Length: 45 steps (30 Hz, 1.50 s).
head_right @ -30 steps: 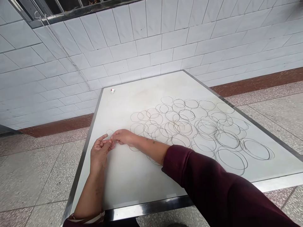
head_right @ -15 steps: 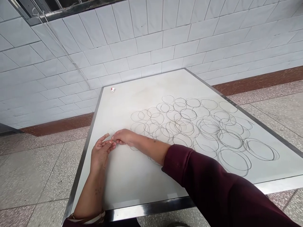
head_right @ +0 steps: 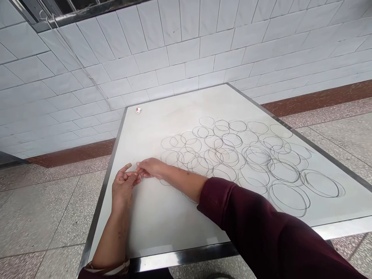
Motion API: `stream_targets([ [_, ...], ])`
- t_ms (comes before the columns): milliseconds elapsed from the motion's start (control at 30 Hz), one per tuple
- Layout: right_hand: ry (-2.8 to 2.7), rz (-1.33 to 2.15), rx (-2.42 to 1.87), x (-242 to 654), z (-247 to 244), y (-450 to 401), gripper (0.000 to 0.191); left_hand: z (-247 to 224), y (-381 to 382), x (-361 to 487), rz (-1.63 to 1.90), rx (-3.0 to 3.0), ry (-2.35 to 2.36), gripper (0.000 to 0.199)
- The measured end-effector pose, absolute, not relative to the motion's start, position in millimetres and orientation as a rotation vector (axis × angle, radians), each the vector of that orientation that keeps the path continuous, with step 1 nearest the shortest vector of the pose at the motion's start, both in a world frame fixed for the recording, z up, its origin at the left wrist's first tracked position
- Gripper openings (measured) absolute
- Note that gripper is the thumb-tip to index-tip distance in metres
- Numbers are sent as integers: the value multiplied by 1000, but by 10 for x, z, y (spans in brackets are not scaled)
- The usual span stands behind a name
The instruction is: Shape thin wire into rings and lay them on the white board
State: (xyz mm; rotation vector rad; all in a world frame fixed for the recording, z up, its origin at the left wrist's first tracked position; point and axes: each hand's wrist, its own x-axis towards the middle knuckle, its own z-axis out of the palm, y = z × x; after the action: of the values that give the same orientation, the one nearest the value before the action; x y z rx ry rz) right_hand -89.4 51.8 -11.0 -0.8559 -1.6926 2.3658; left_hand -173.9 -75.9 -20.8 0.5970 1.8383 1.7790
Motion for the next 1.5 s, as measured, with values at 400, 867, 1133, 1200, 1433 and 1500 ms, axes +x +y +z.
stream_targets([
  [400,-1905,2019,-963,-1016,-135,621,14,-185,-665,-1853,1614,747,2273,30],
  [867,-2282,1858,-1165,-1338,-134,863,19,-218,-561,-1888,1344,1029,2589,22],
  [1133,-2591,1624,-1171,-1272,68,796,32,-228,-560,-1874,1230,1088,2667,21],
  [1200,-2644,1569,-1170,-1237,110,776,28,-232,-561,-1874,1206,1093,2677,22],
  [1433,-2706,1377,-1071,-1161,46,738,20,-255,-580,-1902,1263,1083,2659,28],
  [1500,-2708,1278,-998,-1157,-3,730,17,-269,-600,-1923,1313,1077,2631,31],
])
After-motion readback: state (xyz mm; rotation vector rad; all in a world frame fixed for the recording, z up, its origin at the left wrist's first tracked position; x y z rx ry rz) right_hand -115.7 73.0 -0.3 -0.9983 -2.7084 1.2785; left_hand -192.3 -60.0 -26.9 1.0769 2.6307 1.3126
